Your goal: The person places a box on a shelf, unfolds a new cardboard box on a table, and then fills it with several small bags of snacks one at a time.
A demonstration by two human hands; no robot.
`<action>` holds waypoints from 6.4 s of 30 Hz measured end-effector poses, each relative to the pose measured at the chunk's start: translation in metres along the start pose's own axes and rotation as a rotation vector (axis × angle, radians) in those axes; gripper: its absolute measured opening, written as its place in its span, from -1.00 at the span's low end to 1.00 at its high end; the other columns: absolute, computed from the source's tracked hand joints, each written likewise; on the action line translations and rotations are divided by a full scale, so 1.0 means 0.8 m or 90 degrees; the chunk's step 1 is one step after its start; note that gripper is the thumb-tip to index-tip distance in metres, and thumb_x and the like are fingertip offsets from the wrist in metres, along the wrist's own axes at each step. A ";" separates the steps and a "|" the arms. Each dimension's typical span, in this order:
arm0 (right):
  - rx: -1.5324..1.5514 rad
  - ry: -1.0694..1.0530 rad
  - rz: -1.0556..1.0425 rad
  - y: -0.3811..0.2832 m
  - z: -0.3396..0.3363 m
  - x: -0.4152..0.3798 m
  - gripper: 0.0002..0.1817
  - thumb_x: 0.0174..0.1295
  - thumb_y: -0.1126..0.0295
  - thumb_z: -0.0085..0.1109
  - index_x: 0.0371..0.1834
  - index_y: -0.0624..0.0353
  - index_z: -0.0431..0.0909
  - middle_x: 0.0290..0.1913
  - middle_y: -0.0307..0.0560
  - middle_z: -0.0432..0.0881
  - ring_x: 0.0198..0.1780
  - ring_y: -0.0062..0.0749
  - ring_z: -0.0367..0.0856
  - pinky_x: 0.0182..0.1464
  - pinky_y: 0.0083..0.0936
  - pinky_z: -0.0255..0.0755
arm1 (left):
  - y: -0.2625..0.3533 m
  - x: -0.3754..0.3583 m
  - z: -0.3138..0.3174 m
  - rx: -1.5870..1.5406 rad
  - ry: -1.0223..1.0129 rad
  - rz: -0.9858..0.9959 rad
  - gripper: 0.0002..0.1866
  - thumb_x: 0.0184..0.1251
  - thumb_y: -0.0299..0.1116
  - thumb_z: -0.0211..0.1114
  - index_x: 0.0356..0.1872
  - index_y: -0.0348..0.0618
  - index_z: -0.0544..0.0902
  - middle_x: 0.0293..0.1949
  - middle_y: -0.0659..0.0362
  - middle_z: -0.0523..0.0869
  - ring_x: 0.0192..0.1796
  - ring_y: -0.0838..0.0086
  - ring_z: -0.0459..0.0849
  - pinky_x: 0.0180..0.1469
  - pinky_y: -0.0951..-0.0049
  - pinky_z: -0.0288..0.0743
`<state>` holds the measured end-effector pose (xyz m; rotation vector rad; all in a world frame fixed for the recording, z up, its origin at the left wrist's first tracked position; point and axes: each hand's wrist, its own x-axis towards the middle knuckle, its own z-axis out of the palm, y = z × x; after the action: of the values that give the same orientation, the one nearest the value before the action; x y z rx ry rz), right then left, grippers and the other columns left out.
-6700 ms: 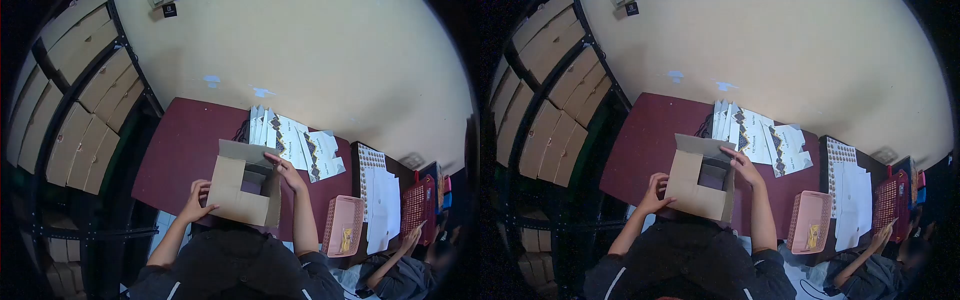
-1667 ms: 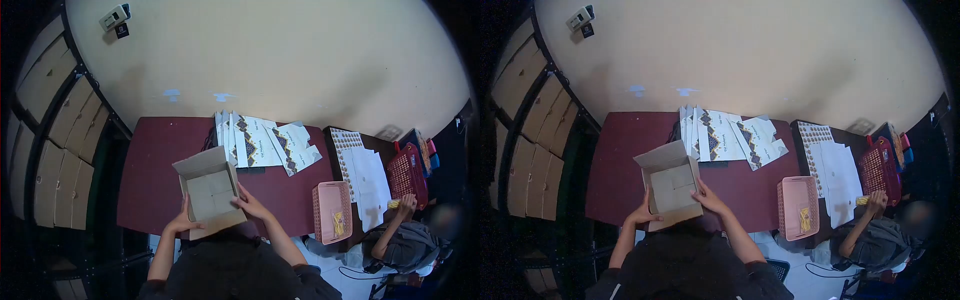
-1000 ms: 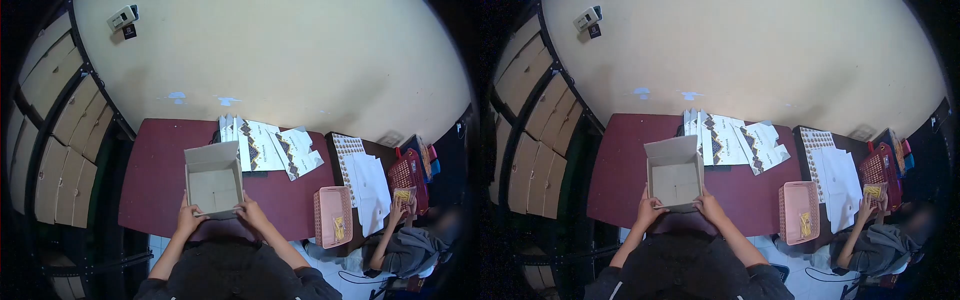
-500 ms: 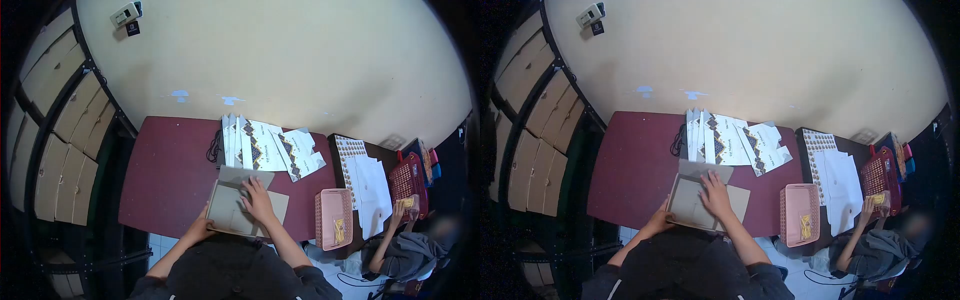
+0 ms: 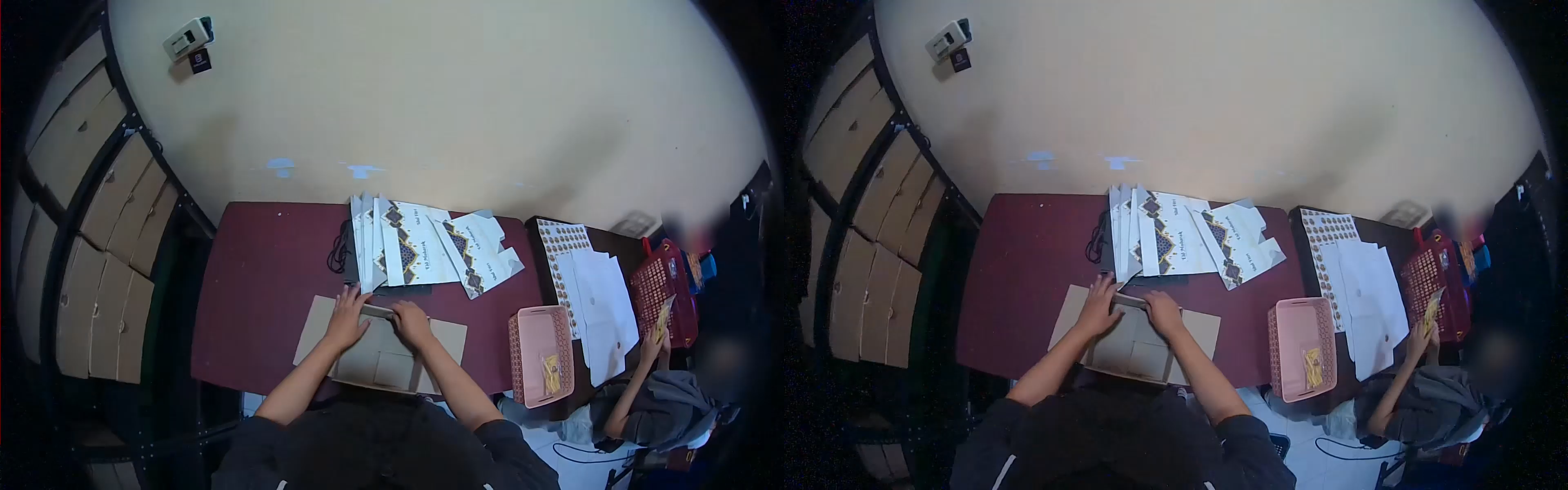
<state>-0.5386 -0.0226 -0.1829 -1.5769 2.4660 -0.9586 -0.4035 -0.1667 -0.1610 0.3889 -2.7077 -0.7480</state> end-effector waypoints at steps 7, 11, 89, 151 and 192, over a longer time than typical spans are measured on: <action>-0.173 0.096 0.198 -0.041 -0.016 -0.071 -0.46 0.05 0.38 0.08 0.17 0.18 0.26 0.20 0.24 0.23 0.32 0.21 0.03 0.35 0.04 -0.18 | -0.008 -0.002 0.008 0.030 -0.012 -0.041 -0.48 0.09 -0.61 0.08 0.16 -0.11 0.35 0.16 -0.04 0.37 0.28 0.03 0.22 0.32 0.12 0.06; -0.022 0.160 0.400 -0.024 0.004 -0.140 -0.25 0.11 0.37 0.02 0.39 0.10 -0.09 0.24 0.48 0.12 0.29 0.32 0.08 0.30 0.00 -0.02 | -0.005 -0.048 0.017 -0.072 0.120 -0.077 -0.31 0.10 -0.70 -0.02 0.33 -0.08 0.11 0.24 -0.14 0.26 0.33 0.01 0.15 0.34 0.17 0.03; -0.113 0.339 0.534 0.212 -0.218 -0.409 -0.43 -0.02 0.45 0.16 0.15 0.27 0.30 0.09 0.35 0.35 0.17 0.20 0.27 0.22 -0.13 0.17 | 0.403 0.010 0.300 -0.788 -0.402 0.000 -0.56 0.18 -0.59 0.04 0.13 -0.25 0.29 -0.02 0.04 0.49 -0.03 0.39 0.54 0.00 0.46 0.42; 0.571 0.101 0.354 -0.074 -0.051 -0.121 -0.74 0.22 0.31 0.13 -0.19 0.31 0.53 -0.38 -0.26 0.57 -0.37 -0.72 0.40 -0.31 -0.67 0.32 | 0.079 -0.046 0.029 -0.750 -0.277 -0.147 -0.60 0.36 -0.32 0.08 0.16 -0.23 0.31 -0.09 0.16 0.54 -0.07 0.54 0.52 -0.03 0.51 0.42; 0.694 0.097 0.299 -0.106 -0.149 -0.007 -0.73 0.26 0.33 0.06 -0.09 0.29 0.48 -0.21 -0.23 0.57 -0.24 -0.65 0.52 -0.10 -0.66 0.38 | 0.100 0.000 -0.049 -0.818 -0.166 -0.055 -0.50 0.30 -0.26 0.15 0.14 -0.23 0.17 -0.06 0.15 0.40 0.02 0.53 0.38 0.07 0.49 0.30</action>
<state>-0.5118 0.0140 -0.0437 -0.5521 1.6376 -1.8529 -0.4035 -0.1184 -0.0865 0.0682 -1.8126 -2.3753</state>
